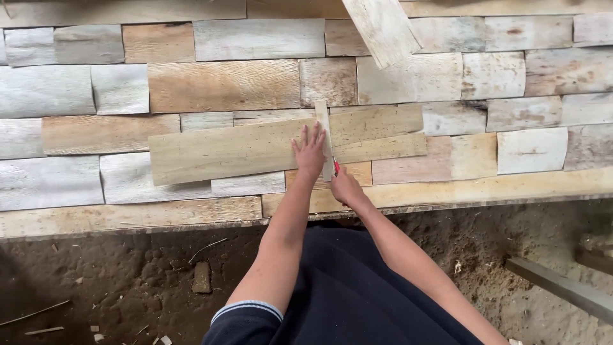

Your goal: Selecting, measuring, and trimming thin wood veneers with a utility knife to create a patterned panel.

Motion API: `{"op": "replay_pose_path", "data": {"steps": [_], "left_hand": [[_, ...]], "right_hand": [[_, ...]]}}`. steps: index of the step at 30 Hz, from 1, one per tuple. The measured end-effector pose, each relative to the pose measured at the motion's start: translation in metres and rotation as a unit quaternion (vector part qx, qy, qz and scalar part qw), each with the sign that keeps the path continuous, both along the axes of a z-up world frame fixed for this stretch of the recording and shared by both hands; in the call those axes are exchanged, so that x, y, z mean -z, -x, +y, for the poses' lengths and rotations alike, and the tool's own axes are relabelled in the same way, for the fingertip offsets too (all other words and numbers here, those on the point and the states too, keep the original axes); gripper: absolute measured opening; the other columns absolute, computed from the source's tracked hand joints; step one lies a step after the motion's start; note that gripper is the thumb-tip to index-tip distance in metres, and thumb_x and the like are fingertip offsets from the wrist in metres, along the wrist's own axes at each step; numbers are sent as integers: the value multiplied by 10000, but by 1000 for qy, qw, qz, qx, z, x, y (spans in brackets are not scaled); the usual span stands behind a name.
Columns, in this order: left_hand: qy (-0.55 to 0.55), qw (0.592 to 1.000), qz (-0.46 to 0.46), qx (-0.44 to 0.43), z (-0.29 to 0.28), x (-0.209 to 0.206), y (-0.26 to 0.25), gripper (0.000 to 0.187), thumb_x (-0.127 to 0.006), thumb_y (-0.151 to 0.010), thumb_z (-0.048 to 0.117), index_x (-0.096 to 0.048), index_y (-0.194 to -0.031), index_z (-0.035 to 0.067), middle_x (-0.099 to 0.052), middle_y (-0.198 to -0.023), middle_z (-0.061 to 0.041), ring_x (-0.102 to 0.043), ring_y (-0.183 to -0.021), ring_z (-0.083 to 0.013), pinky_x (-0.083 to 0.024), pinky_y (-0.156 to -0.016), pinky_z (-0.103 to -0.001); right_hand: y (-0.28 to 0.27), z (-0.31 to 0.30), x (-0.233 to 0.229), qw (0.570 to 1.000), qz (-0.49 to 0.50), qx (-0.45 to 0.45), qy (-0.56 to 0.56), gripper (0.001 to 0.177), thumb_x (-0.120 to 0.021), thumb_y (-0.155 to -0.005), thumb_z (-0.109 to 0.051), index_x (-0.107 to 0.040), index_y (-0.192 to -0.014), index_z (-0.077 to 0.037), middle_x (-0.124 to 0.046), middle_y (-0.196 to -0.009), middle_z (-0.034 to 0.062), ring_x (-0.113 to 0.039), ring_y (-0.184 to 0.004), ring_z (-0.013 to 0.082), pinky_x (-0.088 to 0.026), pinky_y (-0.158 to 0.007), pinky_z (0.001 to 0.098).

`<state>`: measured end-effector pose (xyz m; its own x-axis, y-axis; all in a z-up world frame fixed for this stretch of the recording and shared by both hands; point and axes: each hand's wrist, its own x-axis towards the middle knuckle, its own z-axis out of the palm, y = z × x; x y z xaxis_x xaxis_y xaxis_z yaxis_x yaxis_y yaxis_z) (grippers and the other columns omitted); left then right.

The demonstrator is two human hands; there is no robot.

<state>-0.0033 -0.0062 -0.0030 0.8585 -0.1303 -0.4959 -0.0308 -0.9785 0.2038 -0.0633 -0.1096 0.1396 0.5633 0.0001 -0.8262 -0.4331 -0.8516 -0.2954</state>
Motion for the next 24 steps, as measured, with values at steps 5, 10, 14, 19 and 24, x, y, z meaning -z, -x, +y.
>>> {"op": "replay_pose_path", "data": {"steps": [5,10,14,19,24], "left_hand": [[0,1000,12,3,0,-2,-3,939,-757,-924,363,-169,-1655,315,91,-1735,64,89,-1589,-309,-124,-1217,-687],[0,1000,13,-2,1,-2,-1,940,-765,-911,362,-190,-1653,316,66,-1739,52,79,-1589,-311,-124,-1215,-684],[2,1000,4,6,1,-14,-4,905,-735,-939,350,-186,-1656,291,57,-1740,29,65,-1586,-332,-137,-1210,-684],[4,1000,6,2,2,-12,-1,897,-721,-935,387,-187,-1652,311,47,-1741,40,78,-1576,-321,-136,-1214,-667],[16,1000,9,6,4,-8,-3,887,-735,-940,338,-209,-1652,277,33,-1743,16,42,-1584,-344,-154,-1207,-686]], "right_hand": [[19,1,-27,1000,18,-12,3,495,-325,-1031,-352,-395,-1361,9,-614,-1271,359,-619,-1208,526,-509,-994,602],[20,-2,-60,1000,25,-17,9,522,-372,-1006,-396,-448,-1341,-3,-620,-1271,339,-607,-1230,521,-503,-1007,605],[-6,-12,-49,998,-33,43,-16,513,-420,-953,-382,-489,-1262,22,-674,-990,258,-673,-874,414,-557,-809,501],[-39,-6,-10,996,-79,30,-5,467,-394,-949,-351,-481,-1225,16,-708,-1039,308,-739,-926,465,-583,-830,582],[-79,-7,70,990,-139,30,1,491,-388,-968,-291,-488,-1268,85,-643,-1156,369,-664,-1097,549,-564,-874,624]]}}
